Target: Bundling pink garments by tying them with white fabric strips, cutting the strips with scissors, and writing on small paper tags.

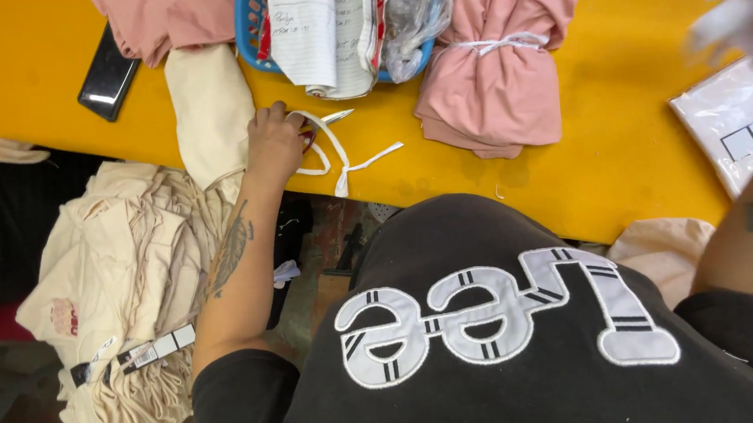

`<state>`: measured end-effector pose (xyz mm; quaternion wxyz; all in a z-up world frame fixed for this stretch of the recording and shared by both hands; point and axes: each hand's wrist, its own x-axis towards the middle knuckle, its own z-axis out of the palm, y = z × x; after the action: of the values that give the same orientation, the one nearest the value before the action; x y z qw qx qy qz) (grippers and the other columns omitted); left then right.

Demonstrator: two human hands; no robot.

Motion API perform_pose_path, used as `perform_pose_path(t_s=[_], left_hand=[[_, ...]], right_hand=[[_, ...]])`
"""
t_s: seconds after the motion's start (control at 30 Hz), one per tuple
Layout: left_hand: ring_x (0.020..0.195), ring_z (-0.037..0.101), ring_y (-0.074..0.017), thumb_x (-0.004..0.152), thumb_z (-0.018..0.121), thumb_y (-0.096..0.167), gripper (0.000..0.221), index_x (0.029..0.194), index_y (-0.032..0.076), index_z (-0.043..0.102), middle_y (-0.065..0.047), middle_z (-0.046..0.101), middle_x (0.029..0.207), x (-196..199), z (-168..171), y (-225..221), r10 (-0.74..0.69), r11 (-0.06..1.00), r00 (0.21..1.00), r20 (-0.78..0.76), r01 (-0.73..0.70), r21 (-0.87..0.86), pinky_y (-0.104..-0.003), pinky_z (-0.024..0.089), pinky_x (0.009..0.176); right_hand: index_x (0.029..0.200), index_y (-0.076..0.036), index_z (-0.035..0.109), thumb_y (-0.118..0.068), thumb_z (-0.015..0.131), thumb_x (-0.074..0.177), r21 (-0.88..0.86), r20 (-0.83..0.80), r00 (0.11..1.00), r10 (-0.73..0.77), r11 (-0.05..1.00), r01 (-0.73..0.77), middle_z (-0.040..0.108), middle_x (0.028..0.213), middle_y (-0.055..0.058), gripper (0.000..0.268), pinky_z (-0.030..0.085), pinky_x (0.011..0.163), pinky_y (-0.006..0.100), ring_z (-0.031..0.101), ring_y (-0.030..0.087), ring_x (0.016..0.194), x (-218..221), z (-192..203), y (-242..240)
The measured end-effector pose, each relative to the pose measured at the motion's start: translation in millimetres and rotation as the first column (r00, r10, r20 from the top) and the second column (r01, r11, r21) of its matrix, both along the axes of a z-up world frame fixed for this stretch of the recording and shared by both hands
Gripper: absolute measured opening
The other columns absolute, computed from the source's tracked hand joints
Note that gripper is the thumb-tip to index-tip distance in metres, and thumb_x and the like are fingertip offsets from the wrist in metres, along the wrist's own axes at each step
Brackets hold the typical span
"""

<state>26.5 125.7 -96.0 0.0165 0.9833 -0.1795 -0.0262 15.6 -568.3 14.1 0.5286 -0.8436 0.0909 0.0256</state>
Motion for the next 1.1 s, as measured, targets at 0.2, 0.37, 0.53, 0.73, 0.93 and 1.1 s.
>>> perform_pose_path(t_s=[0.2, 0.37, 0.53, 0.73, 0.93, 1.1], left_hand=[[0.109, 0.064, -0.0343, 0.099, 0.061, 0.028, 0.034, 0.124, 0.006, 0.07, -0.015, 0.07, 0.118, -14, 74, -106, -0.112, 0.922, 0.93, -0.349, -0.034, -0.386, -0.048, 0.048, 0.095], [0.122, 0.069, -0.0205, 0.102, 0.057, 0.032, 0.036, 0.131, 0.013, 0.064, -0.007, 0.071, 0.132, -11, 137, -215, -0.237, 0.499, 0.882, -0.407, -0.248, -0.83, -0.034, 0.055, 0.103], [0.084, 0.073, -0.0201, 0.092, 0.077, 0.012, 0.05, 0.132, 0.008, 0.047, -0.015, 0.074, 0.107, -5, 115, -262, -0.478, -0.196, 0.747, -0.463, -0.604, -0.772, -0.03, 0.064, 0.06], [0.084, 0.072, -0.0158, 0.09, 0.077, 0.005, 0.031, 0.115, 0.01, 0.058, -0.008, 0.074, 0.092, -8, 97, -267, -0.439, -0.318, 0.715, -0.544, -0.69, -0.65, -0.028, 0.059, 0.075], [0.076, 0.073, -0.0096, 0.093, 0.08, 0.016, 0.029, 0.113, 0.009, 0.061, -0.001, 0.069, 0.088, -1, 57, -254, -0.324, -0.348, 0.743, -0.586, -0.669, -0.656, -0.022, 0.065, 0.065], [0.081, 0.077, -0.0148, 0.096, 0.075, 0.008, 0.03, 0.124, 0.006, 0.064, -0.006, 0.073, 0.099, -7, 73, -237, -0.397, -0.218, 0.721, -0.568, -0.675, -0.705, -0.024, 0.067, 0.07]], right_hand=[[0.175, -0.018, 0.025, -0.003, 0.081, 0.091, 0.574, -0.086, 0.996, -0.034, 0.815, 0.077, 0.076, 0.1, 0.01, 0.102, 0.069, 0.083, 0.024, 0.08, 0.015, 0.089, 8, 31, 156], [0.165, -0.021, 0.041, -0.002, 0.077, 0.087, 0.741, -0.165, 0.979, 0.12, 0.67, 0.043, 0.077, 0.101, 0.014, 0.088, 0.065, 0.067, 0.019, 0.08, 0.015, 0.092, 11, 28, 224], [0.153, -0.009, 0.051, -0.007, 0.08, 0.09, 0.699, -0.037, 0.996, 0.084, 0.714, -0.035, 0.077, 0.101, 0.011, 0.069, 0.064, 0.085, 0.022, 0.077, 0.013, 0.095, 7, 32, 254], [0.122, -0.008, 0.066, -0.006, 0.077, 0.093, 0.741, -0.02, 0.999, 0.032, 0.672, -0.007, 0.077, 0.103, 0.007, 0.031, 0.062, 0.086, 0.023, 0.077, 0.013, 0.096, 6, 15, 267], [0.121, -0.004, 0.068, -0.013, 0.083, 0.094, 0.449, -0.019, 0.97, 0.242, 0.869, -0.208, 0.072, 0.096, 0.007, 0.032, 0.061, 0.075, 0.024, 0.073, 0.011, 0.087, 0, -8, 254], [0.115, -0.005, 0.069, -0.018, 0.076, 0.101, 0.477, -0.065, 0.985, 0.159, 0.872, -0.11, 0.071, 0.087, 0.003, 0.019, 0.058, 0.064, 0.019, 0.071, 0.006, 0.076, -1, -36, 240]])
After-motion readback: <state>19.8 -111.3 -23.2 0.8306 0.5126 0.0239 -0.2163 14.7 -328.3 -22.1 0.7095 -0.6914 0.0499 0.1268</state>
